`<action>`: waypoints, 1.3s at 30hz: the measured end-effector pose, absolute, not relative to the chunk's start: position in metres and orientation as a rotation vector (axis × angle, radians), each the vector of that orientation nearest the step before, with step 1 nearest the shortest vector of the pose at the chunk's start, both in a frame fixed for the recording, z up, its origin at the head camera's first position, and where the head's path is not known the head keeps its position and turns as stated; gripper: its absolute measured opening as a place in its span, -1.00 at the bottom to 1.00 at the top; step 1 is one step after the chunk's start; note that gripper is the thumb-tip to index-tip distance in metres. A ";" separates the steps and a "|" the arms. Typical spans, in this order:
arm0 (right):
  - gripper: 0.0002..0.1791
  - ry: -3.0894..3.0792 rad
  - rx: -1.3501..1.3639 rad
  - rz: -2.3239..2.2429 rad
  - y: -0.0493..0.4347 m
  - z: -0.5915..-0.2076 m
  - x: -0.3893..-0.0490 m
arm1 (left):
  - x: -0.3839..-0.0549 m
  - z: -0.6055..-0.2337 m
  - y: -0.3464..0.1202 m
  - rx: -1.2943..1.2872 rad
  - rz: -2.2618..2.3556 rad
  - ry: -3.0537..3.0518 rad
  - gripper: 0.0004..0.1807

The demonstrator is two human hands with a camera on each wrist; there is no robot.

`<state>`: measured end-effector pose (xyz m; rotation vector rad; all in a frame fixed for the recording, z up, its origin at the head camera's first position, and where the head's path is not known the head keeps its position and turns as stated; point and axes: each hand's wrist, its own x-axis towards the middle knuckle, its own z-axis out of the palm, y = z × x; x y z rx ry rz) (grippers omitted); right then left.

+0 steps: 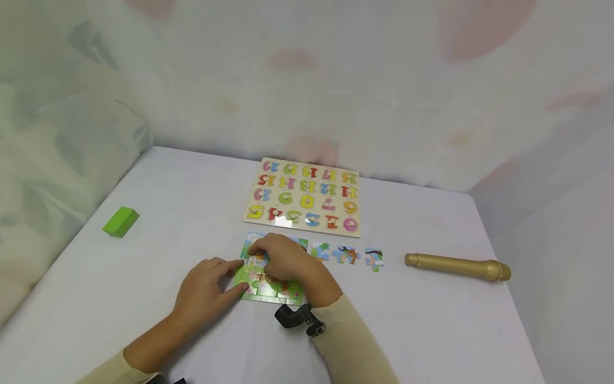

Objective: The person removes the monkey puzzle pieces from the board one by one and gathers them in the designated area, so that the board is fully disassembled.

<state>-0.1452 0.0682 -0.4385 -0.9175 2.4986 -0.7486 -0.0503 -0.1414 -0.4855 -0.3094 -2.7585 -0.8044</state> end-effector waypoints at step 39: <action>-0.71 2.410 -0.713 -1.044 0.070 -0.451 -0.145 | -0.056 -0.484 -0.143 -0.270 -0.882 -2.800 -0.48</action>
